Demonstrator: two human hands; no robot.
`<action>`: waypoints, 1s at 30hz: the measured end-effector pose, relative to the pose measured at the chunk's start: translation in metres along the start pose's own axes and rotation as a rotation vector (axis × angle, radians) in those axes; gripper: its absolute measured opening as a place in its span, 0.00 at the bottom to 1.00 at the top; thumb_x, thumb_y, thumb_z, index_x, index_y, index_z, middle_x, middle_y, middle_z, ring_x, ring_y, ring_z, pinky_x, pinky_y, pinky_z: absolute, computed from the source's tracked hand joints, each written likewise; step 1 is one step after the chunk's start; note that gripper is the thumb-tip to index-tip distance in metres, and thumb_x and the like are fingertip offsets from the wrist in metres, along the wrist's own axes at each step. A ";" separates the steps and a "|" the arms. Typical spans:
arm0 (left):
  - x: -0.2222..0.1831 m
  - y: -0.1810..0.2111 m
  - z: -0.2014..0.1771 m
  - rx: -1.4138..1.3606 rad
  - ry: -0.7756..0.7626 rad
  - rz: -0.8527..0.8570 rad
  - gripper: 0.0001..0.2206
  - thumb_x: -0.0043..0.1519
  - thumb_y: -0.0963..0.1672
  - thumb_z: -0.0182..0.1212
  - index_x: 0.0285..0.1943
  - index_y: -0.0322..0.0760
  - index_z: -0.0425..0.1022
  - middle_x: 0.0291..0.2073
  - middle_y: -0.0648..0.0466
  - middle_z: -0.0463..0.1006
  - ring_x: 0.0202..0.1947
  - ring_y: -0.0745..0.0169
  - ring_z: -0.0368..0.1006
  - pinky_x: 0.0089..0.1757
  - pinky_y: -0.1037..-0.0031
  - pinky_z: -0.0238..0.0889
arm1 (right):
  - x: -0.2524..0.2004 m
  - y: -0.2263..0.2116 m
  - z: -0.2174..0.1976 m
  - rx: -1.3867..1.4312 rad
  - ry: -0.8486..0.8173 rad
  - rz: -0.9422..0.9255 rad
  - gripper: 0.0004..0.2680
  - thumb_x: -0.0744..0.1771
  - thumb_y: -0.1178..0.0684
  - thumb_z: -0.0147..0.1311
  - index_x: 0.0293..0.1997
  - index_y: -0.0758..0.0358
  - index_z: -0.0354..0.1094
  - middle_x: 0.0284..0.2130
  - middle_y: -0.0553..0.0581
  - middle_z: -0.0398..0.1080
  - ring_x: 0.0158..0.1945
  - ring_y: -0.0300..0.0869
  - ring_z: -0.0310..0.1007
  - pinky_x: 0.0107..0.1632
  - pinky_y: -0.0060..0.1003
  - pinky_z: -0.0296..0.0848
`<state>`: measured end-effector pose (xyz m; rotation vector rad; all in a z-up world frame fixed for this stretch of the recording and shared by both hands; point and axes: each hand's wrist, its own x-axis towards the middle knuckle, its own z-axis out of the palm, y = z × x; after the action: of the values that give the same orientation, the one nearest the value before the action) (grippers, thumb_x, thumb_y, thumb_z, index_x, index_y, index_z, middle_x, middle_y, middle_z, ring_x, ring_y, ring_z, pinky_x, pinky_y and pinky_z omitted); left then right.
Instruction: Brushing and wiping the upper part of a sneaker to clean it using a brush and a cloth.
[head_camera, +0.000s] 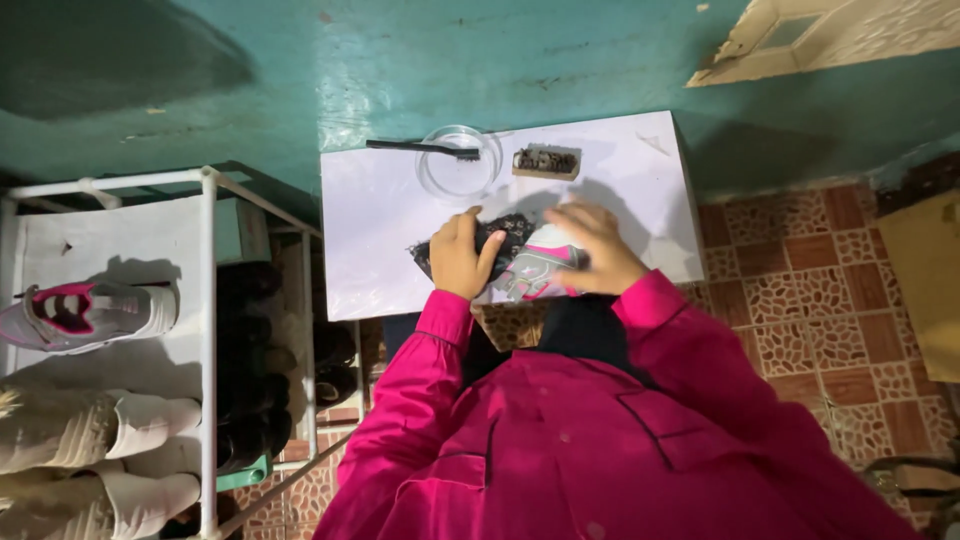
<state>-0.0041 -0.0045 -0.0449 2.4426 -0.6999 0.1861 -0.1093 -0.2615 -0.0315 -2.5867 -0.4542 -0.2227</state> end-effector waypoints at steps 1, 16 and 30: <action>-0.002 -0.002 0.001 -0.098 0.144 0.060 0.25 0.63 0.60 0.57 0.60 0.46 0.70 0.45 0.54 0.75 0.49 0.51 0.75 0.54 0.60 0.62 | -0.006 0.012 0.003 0.239 0.153 0.110 0.33 0.60 0.40 0.65 0.73 0.54 0.59 0.67 0.59 0.59 0.75 0.53 0.49 0.69 0.62 0.47; 0.012 0.000 0.004 0.011 0.145 -0.201 0.24 0.71 0.56 0.45 0.31 0.38 0.72 0.22 0.44 0.74 0.30 0.37 0.77 0.33 0.54 0.69 | -0.012 0.002 0.049 0.586 0.504 0.549 0.18 0.73 0.43 0.38 0.72 0.49 0.61 0.61 0.62 0.69 0.66 0.53 0.65 0.69 0.48 0.60; 0.025 0.041 0.001 0.289 -0.052 0.139 0.25 0.66 0.61 0.46 0.35 0.43 0.75 0.27 0.51 0.78 0.34 0.47 0.80 0.38 0.59 0.69 | -0.014 0.005 0.052 0.477 0.504 0.533 0.17 0.74 0.44 0.37 0.71 0.52 0.61 0.58 0.66 0.71 0.63 0.59 0.67 0.67 0.53 0.62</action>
<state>-0.0042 -0.0446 -0.0177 2.6802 -0.9217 0.2974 -0.1163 -0.2437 -0.0817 -1.9908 0.3281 -0.4888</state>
